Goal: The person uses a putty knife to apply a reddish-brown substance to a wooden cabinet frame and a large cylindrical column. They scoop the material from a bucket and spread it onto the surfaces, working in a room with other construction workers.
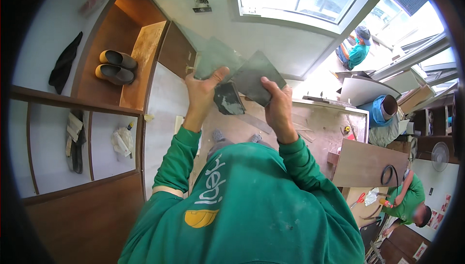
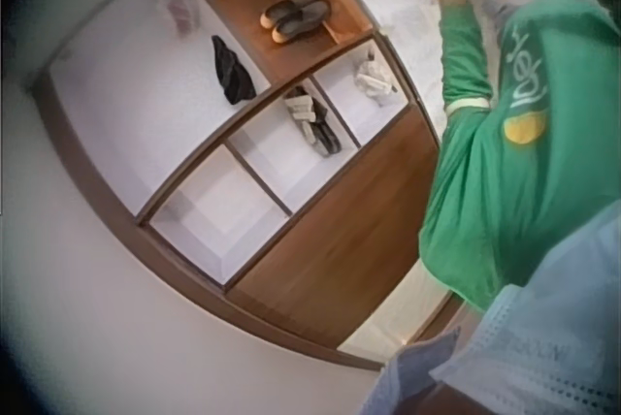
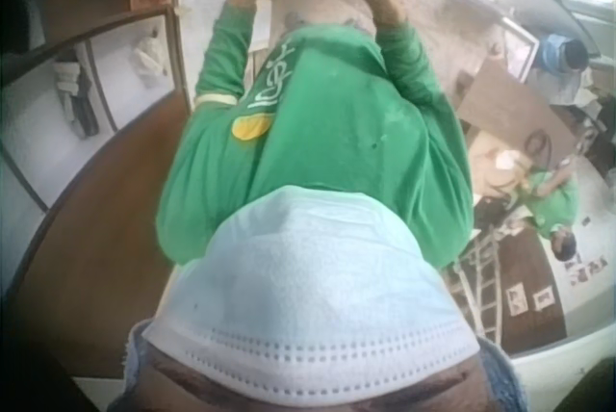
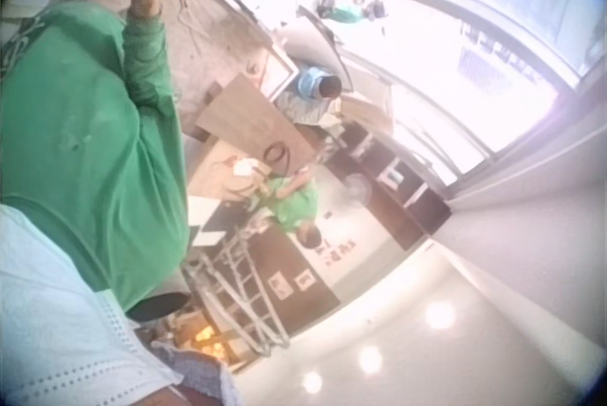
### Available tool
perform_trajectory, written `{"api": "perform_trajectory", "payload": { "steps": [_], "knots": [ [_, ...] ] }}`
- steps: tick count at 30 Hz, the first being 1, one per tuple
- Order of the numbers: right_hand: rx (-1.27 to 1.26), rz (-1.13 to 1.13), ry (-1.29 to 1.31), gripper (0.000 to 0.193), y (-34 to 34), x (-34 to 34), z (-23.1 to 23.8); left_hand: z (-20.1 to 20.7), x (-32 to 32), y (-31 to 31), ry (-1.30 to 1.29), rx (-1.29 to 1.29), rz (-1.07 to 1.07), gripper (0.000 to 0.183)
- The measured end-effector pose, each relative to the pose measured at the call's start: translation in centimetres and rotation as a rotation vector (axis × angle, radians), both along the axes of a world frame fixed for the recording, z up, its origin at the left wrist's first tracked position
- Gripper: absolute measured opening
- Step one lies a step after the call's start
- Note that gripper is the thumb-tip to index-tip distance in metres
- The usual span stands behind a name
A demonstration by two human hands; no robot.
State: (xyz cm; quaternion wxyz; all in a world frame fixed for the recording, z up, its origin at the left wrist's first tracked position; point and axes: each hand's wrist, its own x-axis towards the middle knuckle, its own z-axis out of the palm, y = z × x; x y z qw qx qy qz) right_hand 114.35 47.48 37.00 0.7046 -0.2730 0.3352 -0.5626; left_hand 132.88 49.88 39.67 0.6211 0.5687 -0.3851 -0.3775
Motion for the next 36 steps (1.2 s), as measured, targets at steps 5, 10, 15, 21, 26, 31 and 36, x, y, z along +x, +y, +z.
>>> {"api": "perform_trajectory", "payload": {
  "steps": [5,10,15,21,26,31,36],
  "knots": [
    [-0.049,-0.052,0.039,0.016,-0.4,0.6,0.6,1.3,-2.3,1.1,-0.044,-0.079,-0.073,0.019],
    [-0.111,-0.084,0.193,0.016,-1.2,-0.7,1.1,1.5,-2.5,1.7,-0.148,-0.086,-0.174,0.016],
    [-0.197,-0.004,0.212,0.019,-1.6,-1.8,1.9,1.9,-2.3,1.6,-0.109,-0.044,-0.278,0.02],
    [-0.254,0.19,0.268,0.02,-2.6,-3.5,5.1,1.2,1.2,0.9,-0.265,0.099,-0.555,0.026],
    [-0.07,0.075,0.142,0.027,-1.8,-3.7,4.1,0.6,1.8,0.6,0.028,0.062,-0.253,0.031],
    [-0.033,0.149,0.194,0.026,-0.3,-1.5,1.8,0.5,-0.2,0.5,-0.126,0.06,-0.287,0.029],
    [-0.187,0.078,0.294,0.029,-1.7,-2.2,2.4,1.7,-0.6,1.2,-0.245,0.105,-0.505,0.031]
  ]
}}
